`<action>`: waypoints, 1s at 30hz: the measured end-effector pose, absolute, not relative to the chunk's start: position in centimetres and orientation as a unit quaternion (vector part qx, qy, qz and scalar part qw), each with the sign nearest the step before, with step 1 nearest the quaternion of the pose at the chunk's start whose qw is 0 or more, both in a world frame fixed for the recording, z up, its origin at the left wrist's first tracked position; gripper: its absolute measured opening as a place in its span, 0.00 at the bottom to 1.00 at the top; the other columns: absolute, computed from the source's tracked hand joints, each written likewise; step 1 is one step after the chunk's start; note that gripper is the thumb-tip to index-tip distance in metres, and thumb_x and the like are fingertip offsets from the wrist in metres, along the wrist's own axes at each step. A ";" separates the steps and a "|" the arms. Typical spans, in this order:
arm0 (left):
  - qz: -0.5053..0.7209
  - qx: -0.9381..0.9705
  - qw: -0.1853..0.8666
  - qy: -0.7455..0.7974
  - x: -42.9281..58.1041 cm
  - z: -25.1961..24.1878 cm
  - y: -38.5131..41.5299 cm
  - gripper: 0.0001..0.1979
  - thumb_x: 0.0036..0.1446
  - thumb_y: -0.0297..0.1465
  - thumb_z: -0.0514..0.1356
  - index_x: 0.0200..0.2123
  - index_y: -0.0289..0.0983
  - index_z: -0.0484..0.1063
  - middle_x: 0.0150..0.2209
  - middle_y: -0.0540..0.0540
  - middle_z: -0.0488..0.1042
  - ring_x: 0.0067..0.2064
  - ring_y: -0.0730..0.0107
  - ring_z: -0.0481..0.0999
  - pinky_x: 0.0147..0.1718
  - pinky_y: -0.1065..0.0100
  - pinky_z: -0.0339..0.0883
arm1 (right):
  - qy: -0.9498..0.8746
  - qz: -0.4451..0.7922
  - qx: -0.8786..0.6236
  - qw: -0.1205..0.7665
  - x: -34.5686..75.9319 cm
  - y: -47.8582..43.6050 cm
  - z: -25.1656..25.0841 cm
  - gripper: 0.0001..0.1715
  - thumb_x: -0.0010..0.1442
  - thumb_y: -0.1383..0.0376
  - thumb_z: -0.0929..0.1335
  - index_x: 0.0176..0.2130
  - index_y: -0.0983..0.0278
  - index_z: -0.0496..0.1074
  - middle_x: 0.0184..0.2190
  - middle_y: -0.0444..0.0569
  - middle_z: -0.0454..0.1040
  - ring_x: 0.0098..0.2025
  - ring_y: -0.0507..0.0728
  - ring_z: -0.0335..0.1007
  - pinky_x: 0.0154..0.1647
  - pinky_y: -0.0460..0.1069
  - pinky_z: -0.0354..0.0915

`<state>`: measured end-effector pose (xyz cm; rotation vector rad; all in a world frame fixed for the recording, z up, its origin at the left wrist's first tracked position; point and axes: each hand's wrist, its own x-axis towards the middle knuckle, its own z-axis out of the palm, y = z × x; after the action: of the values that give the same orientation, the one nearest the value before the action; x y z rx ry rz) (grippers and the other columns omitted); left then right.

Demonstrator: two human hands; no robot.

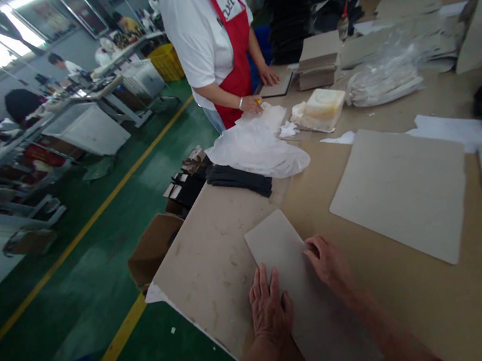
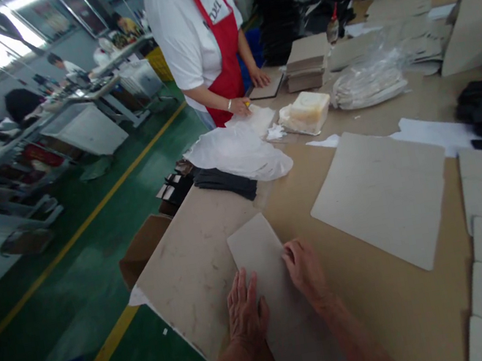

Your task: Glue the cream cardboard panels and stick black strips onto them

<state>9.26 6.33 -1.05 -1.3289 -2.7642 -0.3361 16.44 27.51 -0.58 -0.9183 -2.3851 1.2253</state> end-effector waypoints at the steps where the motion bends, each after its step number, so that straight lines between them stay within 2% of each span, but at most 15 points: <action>1: -0.109 -0.433 0.029 -0.894 9.2 -1.0 6.3 0.30 0.58 0.26 0.55 0.65 0.38 0.59 0.69 0.35 0.53 0.70 0.48 0.52 0.59 0.47 0.60 | -0.825 0.436 -0.325 0.152 16.5 26.9 -0.3 0.09 0.62 0.62 0.63 0.39 0.62 0.72 0.37 0.54 0.74 0.40 0.61 0.70 0.44 0.55 0.66; 5: -0.118 -0.441 0.045 -0.888 9.0 -1.3 6.2 0.30 0.59 0.27 0.55 0.66 0.37 0.58 0.69 0.34 0.54 0.69 0.48 0.54 0.59 0.48 0.60 | -0.804 0.477 -0.329 0.134 16.8 25.0 0.5 0.09 0.63 0.62 0.63 0.38 0.60 0.72 0.32 0.50 0.77 0.34 0.59 0.73 0.37 0.51 0.67; 10: -0.118 -0.452 0.059 -0.882 8.2 -2.2 6.0 0.31 0.62 0.33 0.55 0.67 0.38 0.54 0.69 0.34 0.54 0.67 0.46 0.57 0.58 0.46 0.61 | -0.794 0.496 -0.334 0.104 20.8 30.5 1.5 0.13 0.64 0.60 0.62 0.41 0.59 0.74 0.34 0.45 0.79 0.36 0.57 0.74 0.36 0.48 0.67; 15: -0.119 -0.460 0.070 -0.877 8.0 -2.2 6.2 0.31 0.62 0.32 0.54 0.68 0.39 0.53 0.68 0.33 0.55 0.67 0.45 0.58 0.58 0.46 0.61 | -0.825 0.447 -0.345 0.029 27.4 41.4 2.7 0.09 0.58 0.60 0.67 0.30 0.61 0.73 0.25 0.42 0.75 0.29 0.55 0.69 0.30 0.47 0.59; 21: -0.112 -0.460 0.073 -0.878 8.1 -2.1 6.2 0.33 0.62 0.30 0.54 0.69 0.41 0.49 0.69 0.35 0.53 0.67 0.45 0.58 0.57 0.46 0.62 | -0.861 0.371 -0.348 -0.019 29.7 47.2 2.3 0.05 0.56 0.63 0.68 0.33 0.62 0.73 0.30 0.45 0.76 0.33 0.56 0.69 0.33 0.47 0.57; 30: -0.114 -0.464 0.075 -0.875 7.9 -2.3 6.3 0.30 0.62 0.30 0.54 0.67 0.38 0.54 0.69 0.33 0.54 0.67 0.45 0.57 0.58 0.46 0.61 | -0.884 0.276 -0.374 -0.051 29.3 47.9 0.9 0.14 0.57 0.62 0.70 0.44 0.61 0.72 0.32 0.46 0.76 0.34 0.57 0.70 0.34 0.48 0.58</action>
<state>7.92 6.28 -2.30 -1.3930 -2.6250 -0.3407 29.26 47.90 0.92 -1.2153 -2.8717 0.8959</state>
